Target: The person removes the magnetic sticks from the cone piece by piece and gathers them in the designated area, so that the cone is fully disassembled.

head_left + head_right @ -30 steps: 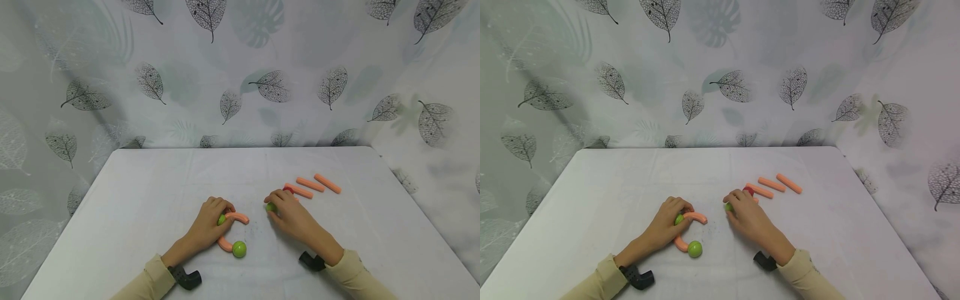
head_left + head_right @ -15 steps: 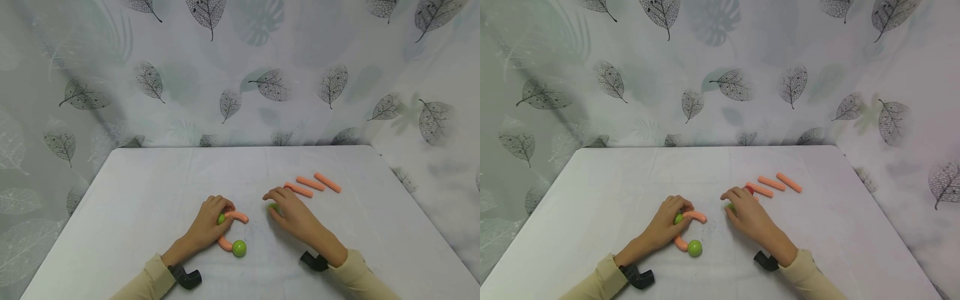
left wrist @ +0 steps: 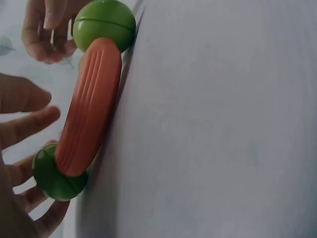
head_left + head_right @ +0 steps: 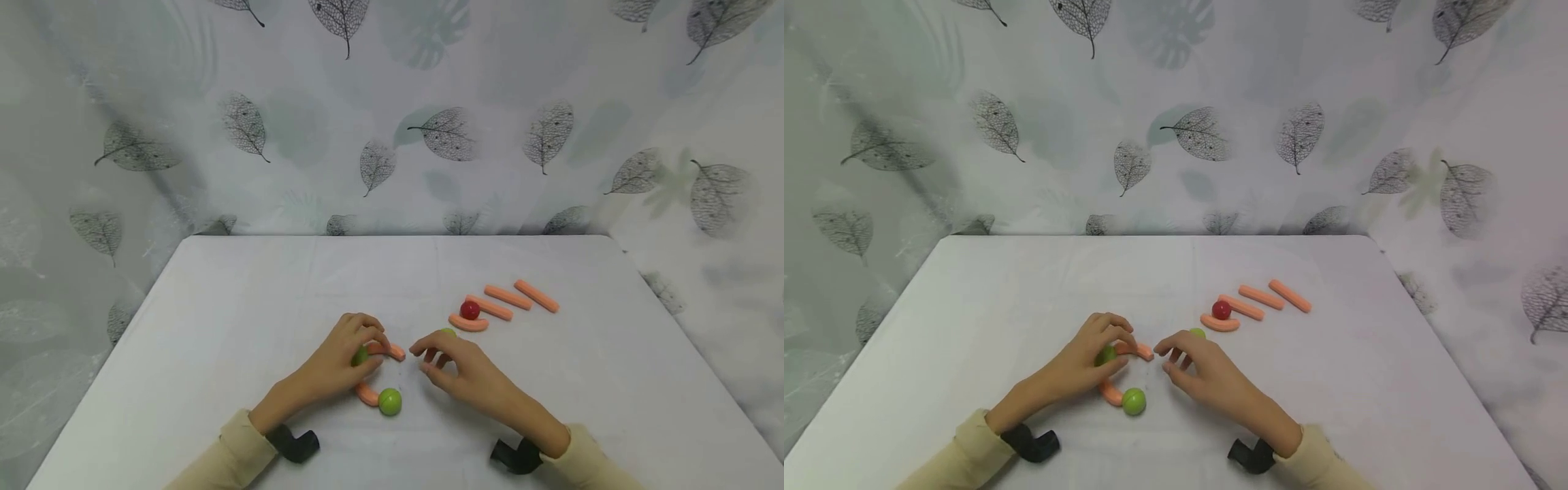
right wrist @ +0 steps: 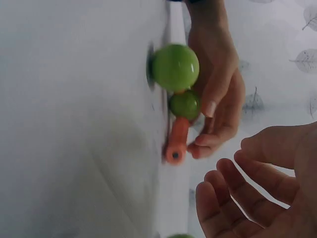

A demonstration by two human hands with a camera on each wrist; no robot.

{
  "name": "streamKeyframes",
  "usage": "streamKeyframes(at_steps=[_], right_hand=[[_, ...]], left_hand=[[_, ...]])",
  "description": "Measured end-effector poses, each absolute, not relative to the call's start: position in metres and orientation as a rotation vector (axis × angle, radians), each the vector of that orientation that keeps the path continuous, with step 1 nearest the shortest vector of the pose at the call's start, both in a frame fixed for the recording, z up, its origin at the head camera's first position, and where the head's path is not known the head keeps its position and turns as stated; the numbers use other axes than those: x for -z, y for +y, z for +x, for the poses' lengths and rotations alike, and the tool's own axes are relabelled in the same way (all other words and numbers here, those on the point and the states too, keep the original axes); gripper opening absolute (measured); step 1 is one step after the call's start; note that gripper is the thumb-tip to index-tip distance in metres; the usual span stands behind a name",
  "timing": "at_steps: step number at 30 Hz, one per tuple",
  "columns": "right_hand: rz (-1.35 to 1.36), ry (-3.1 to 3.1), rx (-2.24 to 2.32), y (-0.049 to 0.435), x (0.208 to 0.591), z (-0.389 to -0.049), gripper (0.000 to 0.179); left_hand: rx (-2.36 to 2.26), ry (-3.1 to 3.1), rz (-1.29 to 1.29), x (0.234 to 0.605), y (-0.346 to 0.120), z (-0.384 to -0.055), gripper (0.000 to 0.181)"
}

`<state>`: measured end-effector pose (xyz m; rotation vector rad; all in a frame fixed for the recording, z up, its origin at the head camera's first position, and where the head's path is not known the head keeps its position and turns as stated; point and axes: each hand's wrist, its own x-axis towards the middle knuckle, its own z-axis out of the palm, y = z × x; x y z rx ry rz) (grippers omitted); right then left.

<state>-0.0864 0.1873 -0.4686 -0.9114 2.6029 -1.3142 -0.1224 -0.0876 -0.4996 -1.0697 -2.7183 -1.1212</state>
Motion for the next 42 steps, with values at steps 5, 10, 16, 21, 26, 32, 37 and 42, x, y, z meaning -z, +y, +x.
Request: streamKeyframes(at_steps=[5,10,16,21,26,32,37,42], right_hand=[[-0.837,2.372,1.41,0.181,0.48,-0.079,0.031],[-0.795,2.222,1.486,0.175,0.49,-0.073,0.038],[-0.837,2.131,1.602,0.167,0.5,-0.067,0.043],[-0.828,2.097,1.633,0.16,0.503,-0.066,0.043],[-0.851,2.125,1.609,0.155,0.506,-0.066,0.038],[-0.887,2.129,1.578,0.155,0.508,-0.065,0.032],[-0.91,2.136,1.566,0.156,0.509,-0.066,0.031],[-0.952,2.165,1.55,0.157,0.509,-0.067,0.029]], left_hand=[[1.069,-2.786,-1.183,0.494,-0.1,-0.113,0.014],[1.036,-2.792,-1.256,0.494,-0.109,-0.103,0.02],[1.047,-2.744,-1.249,0.499,-0.112,-0.089,0.023],[1.047,-2.715,-1.172,0.506,-0.11,-0.082,0.022],[1.115,-2.714,-1.086,0.508,-0.111,-0.08,0.02],[1.286,-2.673,-1.039,0.52,-0.113,-0.084,0.021],[1.346,-2.619,-1.031,0.527,-0.114,-0.086,0.02],[1.316,-2.599,-1.037,0.528,-0.113,-0.087,0.019]])
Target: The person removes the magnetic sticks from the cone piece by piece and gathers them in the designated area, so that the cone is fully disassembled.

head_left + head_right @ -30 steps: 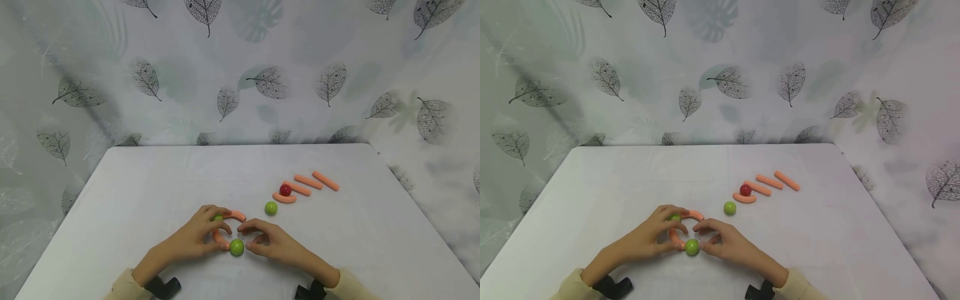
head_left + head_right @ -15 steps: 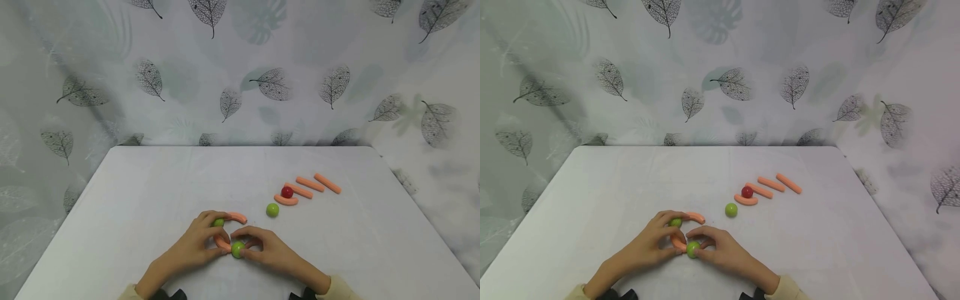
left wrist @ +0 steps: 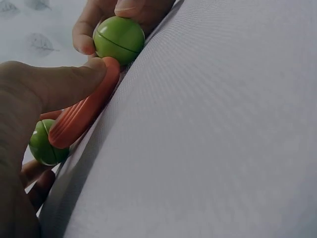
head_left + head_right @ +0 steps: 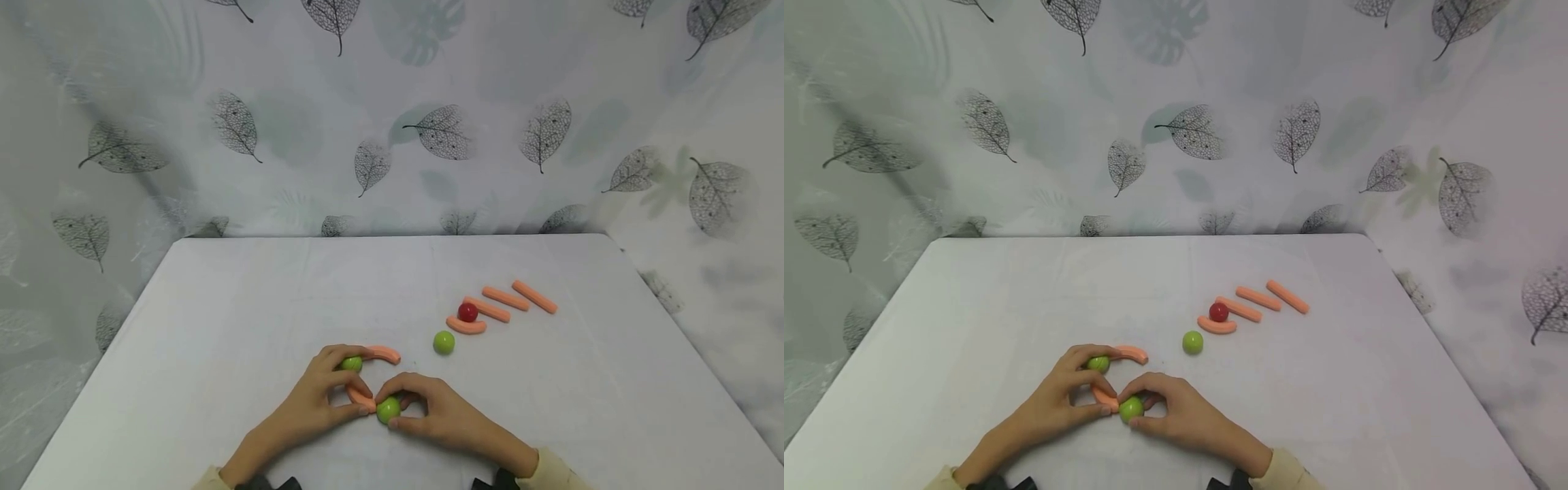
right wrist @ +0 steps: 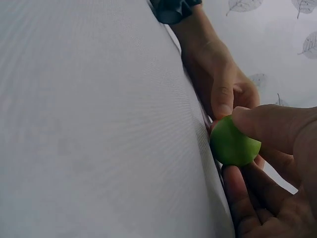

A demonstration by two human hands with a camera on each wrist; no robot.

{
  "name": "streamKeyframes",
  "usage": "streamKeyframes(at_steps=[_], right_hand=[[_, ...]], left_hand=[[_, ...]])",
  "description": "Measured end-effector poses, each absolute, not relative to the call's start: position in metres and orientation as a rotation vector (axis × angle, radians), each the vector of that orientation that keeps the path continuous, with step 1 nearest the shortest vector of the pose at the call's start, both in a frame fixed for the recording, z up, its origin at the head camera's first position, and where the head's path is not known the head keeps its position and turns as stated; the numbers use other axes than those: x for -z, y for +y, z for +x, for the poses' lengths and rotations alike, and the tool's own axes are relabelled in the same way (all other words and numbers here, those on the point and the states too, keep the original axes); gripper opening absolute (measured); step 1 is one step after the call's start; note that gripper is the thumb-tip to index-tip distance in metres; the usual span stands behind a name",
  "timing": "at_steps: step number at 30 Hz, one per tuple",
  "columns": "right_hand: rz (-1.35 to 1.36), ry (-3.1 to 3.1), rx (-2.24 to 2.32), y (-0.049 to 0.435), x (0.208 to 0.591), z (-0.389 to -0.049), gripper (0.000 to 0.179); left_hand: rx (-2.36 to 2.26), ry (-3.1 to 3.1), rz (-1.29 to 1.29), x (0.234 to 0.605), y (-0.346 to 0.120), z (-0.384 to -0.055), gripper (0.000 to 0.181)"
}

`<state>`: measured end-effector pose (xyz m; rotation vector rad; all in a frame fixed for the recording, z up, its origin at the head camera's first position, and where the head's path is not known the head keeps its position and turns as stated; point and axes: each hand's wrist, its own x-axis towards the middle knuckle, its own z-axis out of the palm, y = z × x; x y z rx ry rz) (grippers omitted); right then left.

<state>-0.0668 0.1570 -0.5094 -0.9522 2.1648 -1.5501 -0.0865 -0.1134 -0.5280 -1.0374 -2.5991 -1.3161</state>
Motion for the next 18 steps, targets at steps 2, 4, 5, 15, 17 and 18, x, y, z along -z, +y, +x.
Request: streamKeyframes(at_steps=[2,4,5,15,17,18], right_hand=[[-0.965,2.18,1.541,0.1566,0.5095,-0.0661,0.028],[-0.971,2.188,1.535,0.1566,0.5092,-0.066,0.028],[-0.974,2.191,1.532,0.1567,0.5089,-0.0662,0.028],[-0.959,2.18,1.526,0.158,0.5105,-0.068,0.028],[-0.939,2.166,1.539,0.1581,0.5107,-0.068,0.029],[-0.932,2.158,1.549,0.1583,0.5107,-0.0681,0.029]], left_hand=[[1.297,-2.592,-1.044,0.5281,-0.1141,-0.086,0.018],[1.278,-2.573,-1.055,0.528,-0.1144,-0.0858,0.016],[1.271,-2.566,-1.057,0.5276,-0.1143,-0.0857,0.016],[1.271,-2.589,-1.048,0.5269,-0.1148,-0.085,0.016],[1.261,-2.587,-1.045,0.5271,-0.1151,-0.0848,0.017],[1.258,-2.582,-1.045,0.5275,-0.1153,-0.0847,0.017]])
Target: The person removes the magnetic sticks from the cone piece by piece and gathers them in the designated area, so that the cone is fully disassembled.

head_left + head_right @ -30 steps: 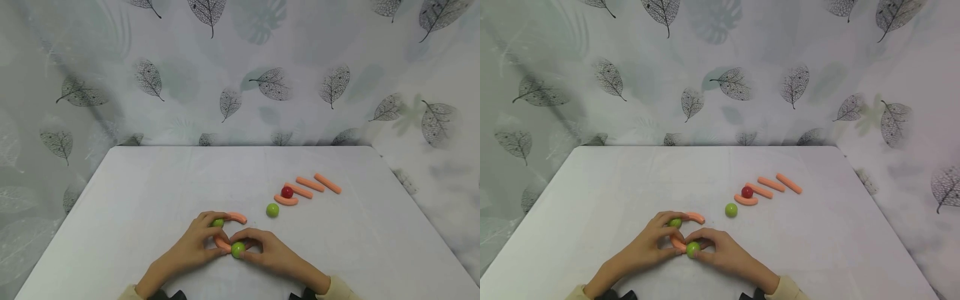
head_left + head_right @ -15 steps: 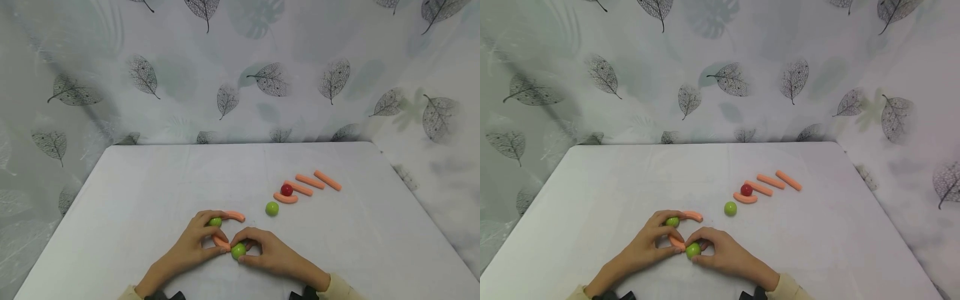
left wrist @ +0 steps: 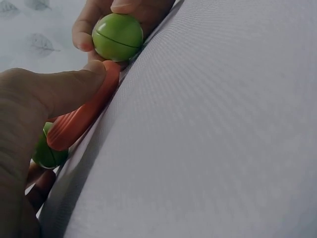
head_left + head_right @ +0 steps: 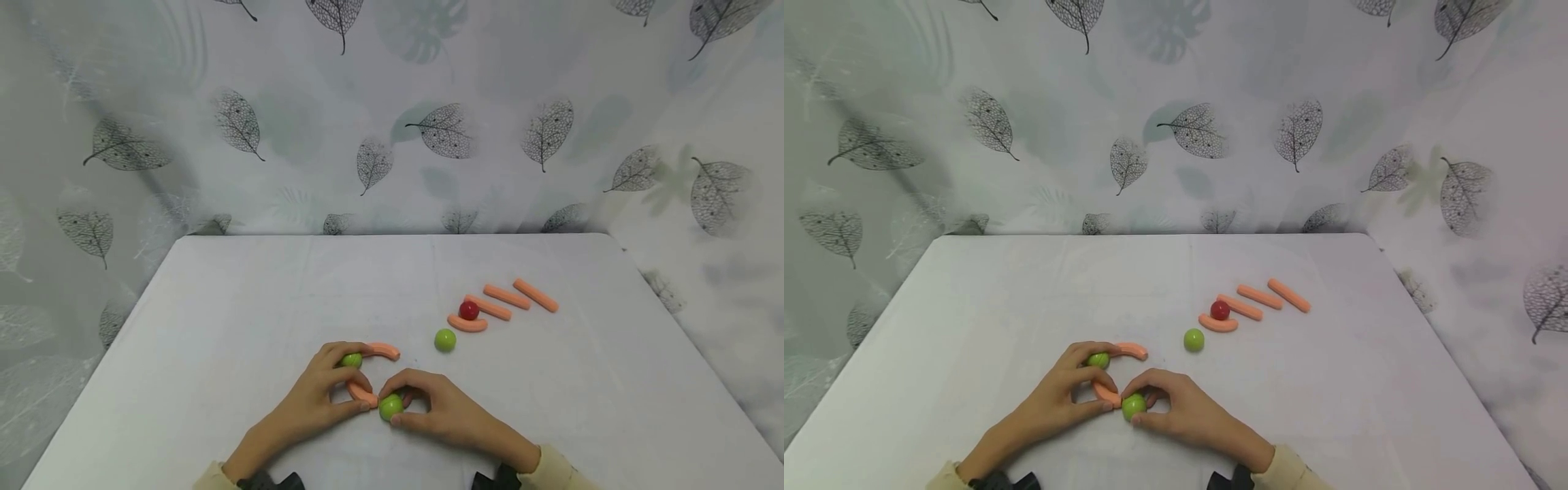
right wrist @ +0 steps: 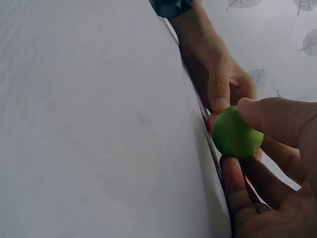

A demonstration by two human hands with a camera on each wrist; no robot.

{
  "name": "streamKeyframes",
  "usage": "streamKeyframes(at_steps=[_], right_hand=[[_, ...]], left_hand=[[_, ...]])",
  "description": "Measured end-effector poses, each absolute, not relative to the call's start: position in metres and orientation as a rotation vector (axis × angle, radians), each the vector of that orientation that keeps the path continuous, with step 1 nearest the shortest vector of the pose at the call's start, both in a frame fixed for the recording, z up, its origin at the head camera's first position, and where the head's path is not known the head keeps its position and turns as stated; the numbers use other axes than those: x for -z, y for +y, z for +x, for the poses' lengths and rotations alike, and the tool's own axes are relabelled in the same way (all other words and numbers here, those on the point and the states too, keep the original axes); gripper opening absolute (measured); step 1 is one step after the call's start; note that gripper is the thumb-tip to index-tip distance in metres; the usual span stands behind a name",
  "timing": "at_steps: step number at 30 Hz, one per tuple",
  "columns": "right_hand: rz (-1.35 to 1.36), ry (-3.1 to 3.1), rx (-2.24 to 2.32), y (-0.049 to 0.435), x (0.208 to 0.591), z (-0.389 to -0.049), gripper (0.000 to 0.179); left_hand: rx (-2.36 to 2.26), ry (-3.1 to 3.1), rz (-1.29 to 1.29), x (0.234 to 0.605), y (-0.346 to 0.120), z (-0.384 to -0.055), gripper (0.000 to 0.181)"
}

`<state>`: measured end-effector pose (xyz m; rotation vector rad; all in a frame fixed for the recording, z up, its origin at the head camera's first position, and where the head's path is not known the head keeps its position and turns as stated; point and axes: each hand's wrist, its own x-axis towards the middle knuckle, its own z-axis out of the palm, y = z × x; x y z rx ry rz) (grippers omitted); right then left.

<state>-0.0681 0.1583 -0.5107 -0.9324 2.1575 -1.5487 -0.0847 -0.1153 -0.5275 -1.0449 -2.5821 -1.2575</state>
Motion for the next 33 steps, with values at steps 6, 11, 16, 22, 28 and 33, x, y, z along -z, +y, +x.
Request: streamKeyframes(at_steps=[6,11,16,22,28,33], right_hand=[[-0.944,2.169,1.569,0.163,0.504,-0.071,0.031],[-0.892,2.258,1.58,0.175,0.493,-0.074,0.034],[-0.771,2.327,1.616,0.188,0.489,-0.072,0.035],[-0.585,2.399,1.72,0.209,0.49,-0.069,0.037],[-0.486,2.508,1.831,0.223,0.491,-0.072,0.042],[-0.356,2.583,1.892,0.231,0.491,-0.073,0.044]], left_hand=[[1.24,-2.534,-1.04,0.53,-0.116,-0.085,0.02],[1.241,-2.524,-1.01,0.532,-0.113,-0.086,0.023],[1.226,-2.507,-0.978,0.533,-0.112,-0.085,0.027],[1.211,-2.492,-0.955,0.532,-0.111,-0.087,0.028],[1.241,-2.489,-0.918,0.531,-0.113,-0.087,0.03],[1.233,-2.461,-0.905,0.531,-0.115,-0.089,0.03]])
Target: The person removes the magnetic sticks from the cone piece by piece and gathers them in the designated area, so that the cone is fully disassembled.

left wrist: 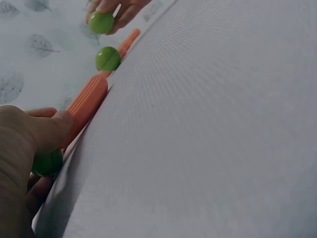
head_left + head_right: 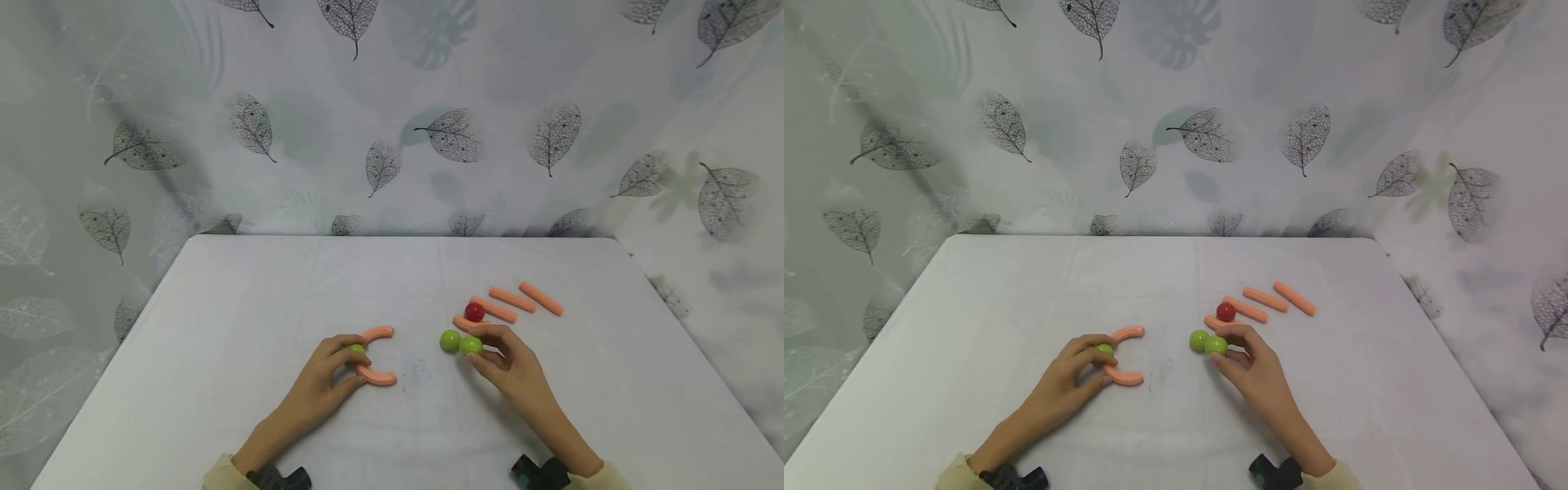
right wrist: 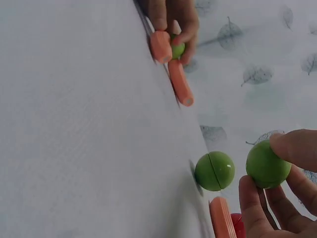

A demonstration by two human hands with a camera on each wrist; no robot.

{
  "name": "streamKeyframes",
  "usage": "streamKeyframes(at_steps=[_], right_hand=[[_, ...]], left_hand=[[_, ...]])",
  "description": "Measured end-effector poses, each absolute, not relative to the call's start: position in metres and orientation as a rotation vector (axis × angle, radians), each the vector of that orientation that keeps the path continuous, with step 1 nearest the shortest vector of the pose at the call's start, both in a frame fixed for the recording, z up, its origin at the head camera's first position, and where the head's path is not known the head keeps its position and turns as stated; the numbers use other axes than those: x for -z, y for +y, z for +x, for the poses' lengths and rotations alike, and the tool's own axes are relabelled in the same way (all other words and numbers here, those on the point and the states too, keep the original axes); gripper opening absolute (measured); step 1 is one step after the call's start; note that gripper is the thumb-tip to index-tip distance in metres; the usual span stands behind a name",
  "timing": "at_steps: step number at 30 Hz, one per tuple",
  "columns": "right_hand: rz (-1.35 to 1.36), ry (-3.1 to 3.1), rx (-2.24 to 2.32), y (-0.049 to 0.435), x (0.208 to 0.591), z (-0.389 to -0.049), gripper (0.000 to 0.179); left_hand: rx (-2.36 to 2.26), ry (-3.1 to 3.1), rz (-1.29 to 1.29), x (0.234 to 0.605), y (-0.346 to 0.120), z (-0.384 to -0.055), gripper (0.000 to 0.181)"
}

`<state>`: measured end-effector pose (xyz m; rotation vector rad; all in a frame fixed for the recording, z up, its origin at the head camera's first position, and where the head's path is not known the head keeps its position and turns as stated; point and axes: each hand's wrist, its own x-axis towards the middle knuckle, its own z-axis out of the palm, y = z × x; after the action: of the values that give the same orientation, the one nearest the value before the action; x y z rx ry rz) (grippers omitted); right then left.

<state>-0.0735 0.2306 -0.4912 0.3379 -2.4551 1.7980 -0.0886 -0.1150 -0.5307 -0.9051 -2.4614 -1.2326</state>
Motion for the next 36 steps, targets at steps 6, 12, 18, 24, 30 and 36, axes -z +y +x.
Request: streamKeyframes(at_steps=[6,12,18,24,30,36], right_hand=[[0.215,-2.446,-1.811,0.2393,0.4955,-0.0766,0.041],[0.165,-2.5,-1.765,0.2414,0.4969,-0.0784,0.041],[0.055,-2.651,-1.538,0.2418,0.496,-0.0783,0.038],[0.002,-2.715,-1.386,0.2409,0.4974,-0.0785,0.036],[-0.009,-2.715,-1.393,0.2403,0.4967,-0.0774,0.036],[0.011,-2.695,-1.373,0.2405,0.4967,-0.0762,0.036]], left_hand=[[1.278,-2.433,-0.902,0.531,-0.1153,-0.0897,0.031],[1.27,-2.423,-0.911,0.5292,-0.1162,-0.0889,0.034],[1.277,-2.438,-0.907,0.5278,-0.1172,-0.0883,0.037],[1.34,-2.477,-0.912,0.5264,-0.1175,-0.0885,0.045],[1.355,-2.47,-0.958,0.5281,-0.1185,-0.0897,0.048],[1.396,-2.447,-1.009,0.5296,-0.1184,-0.0904,0.051]])
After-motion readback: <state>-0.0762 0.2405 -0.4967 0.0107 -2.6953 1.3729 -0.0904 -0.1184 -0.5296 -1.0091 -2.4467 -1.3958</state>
